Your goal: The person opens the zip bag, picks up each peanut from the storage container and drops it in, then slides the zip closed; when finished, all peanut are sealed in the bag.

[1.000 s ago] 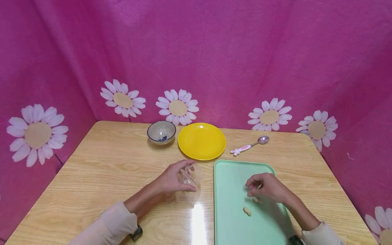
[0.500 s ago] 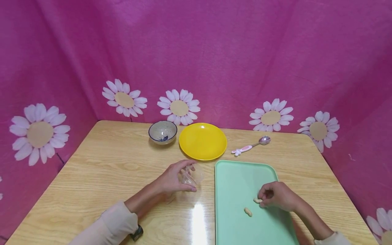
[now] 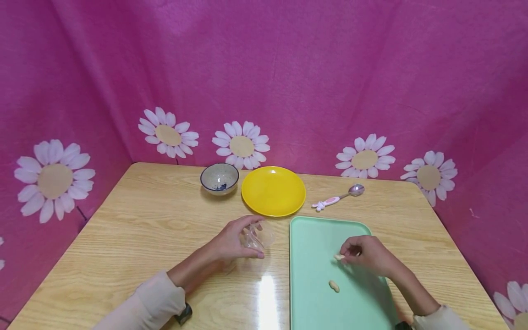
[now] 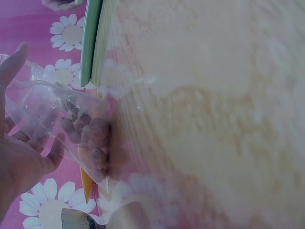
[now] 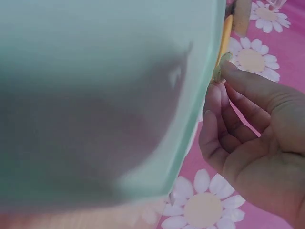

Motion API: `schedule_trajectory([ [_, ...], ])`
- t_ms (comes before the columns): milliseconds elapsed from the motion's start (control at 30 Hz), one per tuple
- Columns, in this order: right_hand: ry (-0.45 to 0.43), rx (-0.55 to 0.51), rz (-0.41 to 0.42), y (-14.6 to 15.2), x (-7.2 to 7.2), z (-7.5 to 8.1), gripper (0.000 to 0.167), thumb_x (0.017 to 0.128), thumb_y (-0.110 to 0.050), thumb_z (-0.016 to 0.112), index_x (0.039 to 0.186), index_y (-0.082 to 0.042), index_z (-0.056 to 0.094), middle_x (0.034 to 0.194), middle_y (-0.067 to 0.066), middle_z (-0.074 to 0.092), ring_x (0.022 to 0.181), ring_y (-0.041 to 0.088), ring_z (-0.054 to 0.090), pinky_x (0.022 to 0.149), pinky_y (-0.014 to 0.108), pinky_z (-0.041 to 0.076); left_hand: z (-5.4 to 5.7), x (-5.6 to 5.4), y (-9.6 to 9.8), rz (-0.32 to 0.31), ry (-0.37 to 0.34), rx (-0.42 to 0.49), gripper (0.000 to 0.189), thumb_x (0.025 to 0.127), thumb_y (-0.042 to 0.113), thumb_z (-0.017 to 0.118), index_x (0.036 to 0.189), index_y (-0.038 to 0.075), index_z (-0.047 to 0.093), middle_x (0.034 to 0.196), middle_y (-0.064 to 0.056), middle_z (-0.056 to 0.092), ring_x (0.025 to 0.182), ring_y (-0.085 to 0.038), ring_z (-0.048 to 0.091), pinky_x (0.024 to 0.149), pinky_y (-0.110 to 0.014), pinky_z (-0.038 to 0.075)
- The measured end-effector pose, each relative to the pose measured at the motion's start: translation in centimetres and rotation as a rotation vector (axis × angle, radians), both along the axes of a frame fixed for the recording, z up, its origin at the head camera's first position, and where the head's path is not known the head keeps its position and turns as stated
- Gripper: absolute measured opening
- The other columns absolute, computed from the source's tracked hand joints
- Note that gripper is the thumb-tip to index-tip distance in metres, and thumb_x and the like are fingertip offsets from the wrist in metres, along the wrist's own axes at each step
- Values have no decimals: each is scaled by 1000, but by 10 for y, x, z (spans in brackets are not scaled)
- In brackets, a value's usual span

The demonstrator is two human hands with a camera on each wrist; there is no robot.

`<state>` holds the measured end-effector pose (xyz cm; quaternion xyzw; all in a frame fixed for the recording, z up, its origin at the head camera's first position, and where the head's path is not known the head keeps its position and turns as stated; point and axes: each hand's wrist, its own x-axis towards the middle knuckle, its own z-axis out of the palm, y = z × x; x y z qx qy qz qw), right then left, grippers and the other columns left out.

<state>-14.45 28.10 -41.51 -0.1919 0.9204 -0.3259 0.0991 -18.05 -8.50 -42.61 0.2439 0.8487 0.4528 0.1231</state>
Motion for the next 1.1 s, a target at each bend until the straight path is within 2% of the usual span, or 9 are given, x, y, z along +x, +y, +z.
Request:
schedule_trajectory([
  [200, 67, -13, -12, -20, -9, 8, 6, 81, -12, 74, 83, -12, 68, 77, -4, 65, 69, -1, 54, 62, 20, 49, 0, 1, 1, -7, 20, -1, 78, 69, 28, 85, 136, 17, 47, 122, -1, 60, 117, -22, 52, 102, -48, 40],
  [367, 127, -34, -62, -40, -14, 14, 7, 82, -13, 73, 88, -13, 70, 80, -4, 67, 73, 3, 57, 64, 20, 49, 0, 1, 2, -13, 35, 8, 79, 68, 28, 86, 136, 14, 47, 121, -3, 61, 115, -22, 53, 101, -47, 40],
  [500, 128, -118, -81, -58, -19, 16, 12, 83, -12, 72, 94, -10, 71, 86, 0, 67, 76, 7, 58, 67, 20, 51, -1, 1, 3, -7, 12, 12, 79, 69, 27, 85, 136, 15, 47, 122, -1, 61, 117, -22, 52, 102, -48, 39],
  [733, 86, -212, -92, -96, -26, 22, 15, 83, -12, 72, 98, -12, 73, 89, 0, 67, 78, 13, 59, 72, 20, 53, -3, -1, 4, -28, 27, 32, 80, 70, 26, 85, 137, 11, 45, 122, -4, 60, 115, -23, 52, 101, -48, 40],
  [867, 71, -265, -74, -118, -28, 24, 13, 82, -12, 73, 95, -13, 73, 88, 0, 68, 78, 14, 60, 73, 21, 54, -3, -1, 3, -28, 26, 33, 78, 70, 26, 85, 136, 14, 46, 121, -4, 61, 114, -22, 53, 100, -47, 40],
  [1100, 137, -286, 2, -144, -28, 20, 12, 81, -14, 74, 92, -11, 74, 84, 0, 69, 75, 9, 62, 70, 19, 53, -4, -2, 2, -46, 70, 34, 77, 69, 32, 85, 135, 16, 48, 120, 0, 60, 113, -19, 54, 98, -44, 43],
])
